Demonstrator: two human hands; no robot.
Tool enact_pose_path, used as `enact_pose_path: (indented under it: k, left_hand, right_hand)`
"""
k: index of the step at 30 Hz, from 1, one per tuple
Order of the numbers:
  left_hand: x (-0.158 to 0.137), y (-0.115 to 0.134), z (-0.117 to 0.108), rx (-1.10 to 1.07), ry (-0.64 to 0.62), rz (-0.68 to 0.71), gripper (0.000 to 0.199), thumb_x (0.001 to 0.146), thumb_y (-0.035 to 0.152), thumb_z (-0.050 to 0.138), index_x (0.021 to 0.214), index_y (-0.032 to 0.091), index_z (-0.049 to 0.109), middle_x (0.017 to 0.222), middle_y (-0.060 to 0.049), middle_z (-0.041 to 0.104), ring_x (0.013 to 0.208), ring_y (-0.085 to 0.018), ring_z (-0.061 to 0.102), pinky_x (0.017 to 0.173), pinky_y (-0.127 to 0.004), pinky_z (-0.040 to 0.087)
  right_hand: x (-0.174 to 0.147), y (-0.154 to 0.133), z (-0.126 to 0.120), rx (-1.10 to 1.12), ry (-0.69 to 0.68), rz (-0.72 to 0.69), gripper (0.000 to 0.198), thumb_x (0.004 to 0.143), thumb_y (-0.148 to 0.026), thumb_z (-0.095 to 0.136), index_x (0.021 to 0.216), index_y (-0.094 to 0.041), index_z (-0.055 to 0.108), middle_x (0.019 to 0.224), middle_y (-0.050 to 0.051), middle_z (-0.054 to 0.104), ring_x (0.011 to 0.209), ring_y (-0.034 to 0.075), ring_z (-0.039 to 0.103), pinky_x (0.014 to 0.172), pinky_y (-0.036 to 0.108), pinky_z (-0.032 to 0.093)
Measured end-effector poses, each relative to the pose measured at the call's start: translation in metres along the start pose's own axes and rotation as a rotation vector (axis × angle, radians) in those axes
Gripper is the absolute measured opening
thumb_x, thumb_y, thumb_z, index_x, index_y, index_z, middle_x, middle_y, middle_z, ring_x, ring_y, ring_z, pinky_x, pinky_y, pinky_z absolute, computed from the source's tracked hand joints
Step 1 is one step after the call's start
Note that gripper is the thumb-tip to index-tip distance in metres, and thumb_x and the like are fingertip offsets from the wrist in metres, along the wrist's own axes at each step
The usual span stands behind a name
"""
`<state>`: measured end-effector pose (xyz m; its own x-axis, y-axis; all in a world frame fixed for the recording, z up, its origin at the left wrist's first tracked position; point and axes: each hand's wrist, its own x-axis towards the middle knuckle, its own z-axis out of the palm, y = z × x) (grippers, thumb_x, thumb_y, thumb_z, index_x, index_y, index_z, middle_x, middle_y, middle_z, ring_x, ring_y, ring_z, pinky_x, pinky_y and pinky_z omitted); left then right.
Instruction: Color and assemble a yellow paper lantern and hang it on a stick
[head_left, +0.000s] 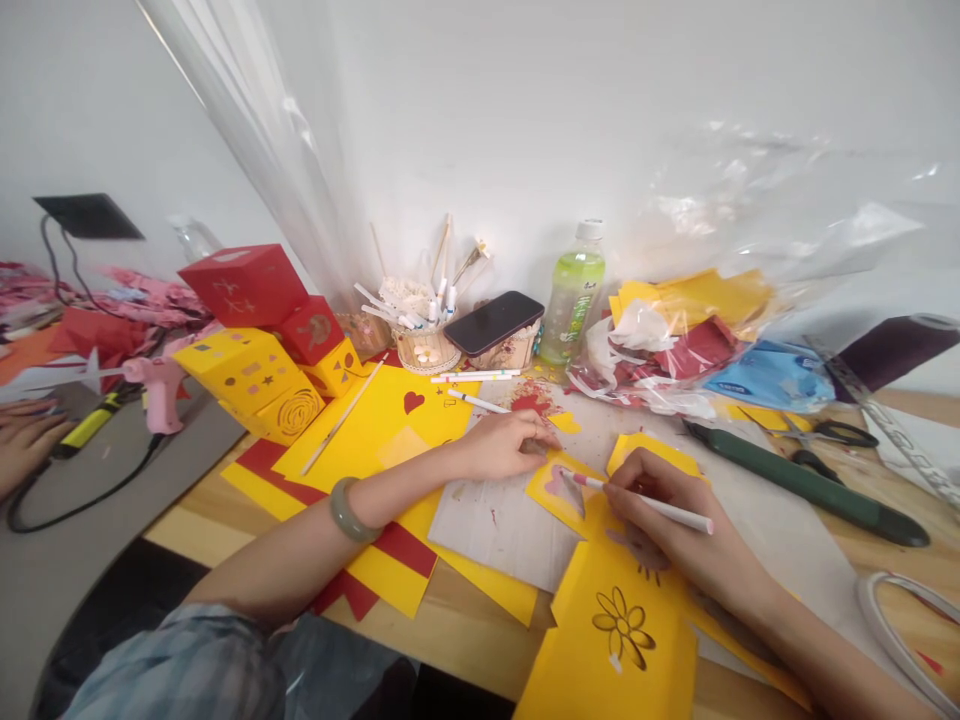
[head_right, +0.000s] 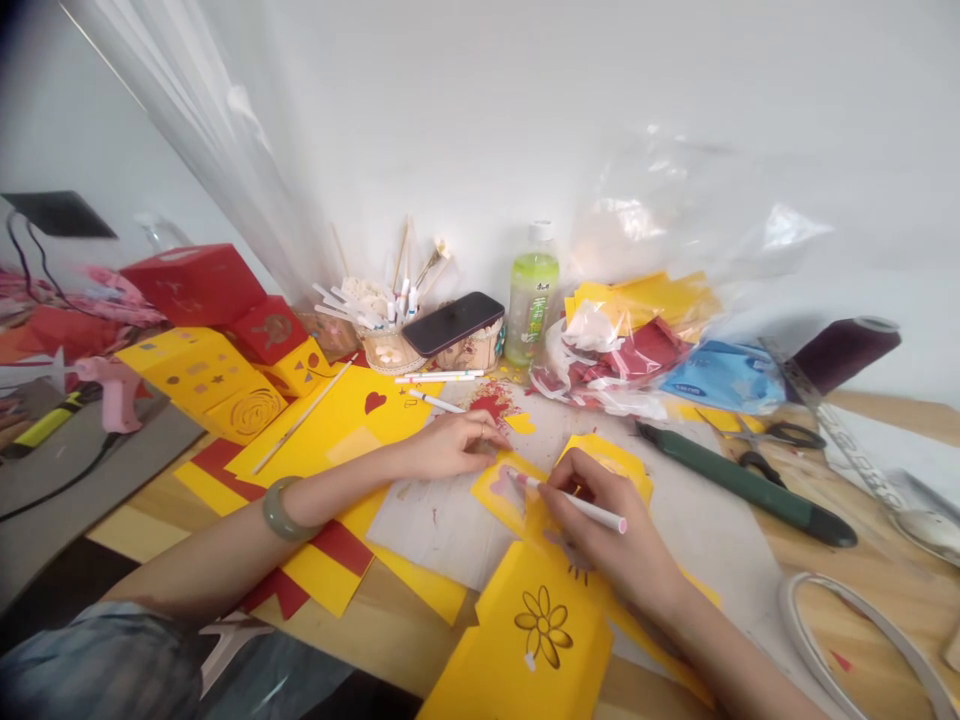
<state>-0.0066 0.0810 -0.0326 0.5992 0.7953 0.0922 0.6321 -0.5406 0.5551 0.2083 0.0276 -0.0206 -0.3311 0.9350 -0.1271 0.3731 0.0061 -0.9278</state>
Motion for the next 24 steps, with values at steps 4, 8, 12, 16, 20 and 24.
enact_pose_path:
  k: [4,8,12,16,20,24]
  left_hand:
    - [-0.0002,0.0001,-0.0006,0.000,-0.003,-0.003,0.027,0.079,0.016,0.056,0.105,0.020,0.063,0.110,-0.003,0.060,0.097,-0.016,0.058,0.083,-0.024,0.044]
    - [0.0004,0.0005,-0.0006,-0.002,-0.004,0.000,0.028,0.079,0.015,0.056,0.105,0.019,0.063,0.110,-0.003,0.060,0.098,-0.017,0.058,0.084,-0.025,0.044]
    - [0.0005,0.0009,-0.0006,-0.005,-0.005,-0.003,0.027,0.079,0.014,0.056,0.105,0.020,0.063,0.110,-0.003,0.060,0.098,-0.017,0.058,0.085,-0.025,0.044]
    - [0.0000,0.0011,-0.0007,-0.006,-0.008,-0.003,0.027,0.079,0.015,0.056,0.105,0.019,0.063,0.110,-0.004,0.060,0.099,-0.017,0.058,0.086,-0.026,0.044]
    - [0.0000,0.0012,-0.0005,-0.006,-0.005,0.000,0.027,0.079,0.014,0.056,0.105,0.018,0.063,0.111,-0.004,0.060,0.100,-0.017,0.057,0.086,-0.026,0.044]
    - [0.0000,0.0016,-0.0002,-0.005,-0.006,0.003,0.027,0.079,0.014,0.056,0.105,0.016,0.063,0.111,-0.005,0.060,0.101,-0.017,0.057,0.087,-0.026,0.043]
  right_hand:
    - [0.0006,-0.0004,-0.0006,-0.040,0.009,-0.024,0.030,0.081,-0.046,0.052,0.066,-0.022,0.043,0.050,-0.005,0.047,0.040,0.008,0.040,0.037,0.022,0.032]
    - [0.0004,-0.0004,-0.0014,-0.041,0.024,-0.016,0.031,0.081,-0.047,0.052,0.065,-0.022,0.041,0.047,-0.007,0.044,0.038,0.009,0.040,0.037,0.022,0.033]
    - [0.0000,0.0009,-0.0014,-0.017,0.034,-0.013,0.030,0.081,-0.045,0.053,0.066,-0.023,0.041,0.047,-0.007,0.044,0.038,0.009,0.040,0.037,0.022,0.033]
    - [0.0003,0.0011,-0.0008,0.012,0.020,0.001,0.031,0.080,-0.046,0.054,0.065,-0.022,0.041,0.048,-0.006,0.044,0.039,0.009,0.040,0.036,0.021,0.032]
    - [0.0011,0.0001,-0.0003,0.021,0.039,0.007,0.027,0.080,-0.044,0.055,0.068,-0.023,0.044,0.047,-0.007,0.044,0.037,0.008,0.039,0.035,0.021,0.032]
    - [0.0007,0.0000,-0.0004,0.010,0.045,0.004,0.028,0.080,-0.043,0.055,0.065,-0.022,0.043,0.046,-0.007,0.044,0.037,0.008,0.040,0.035,0.021,0.032]
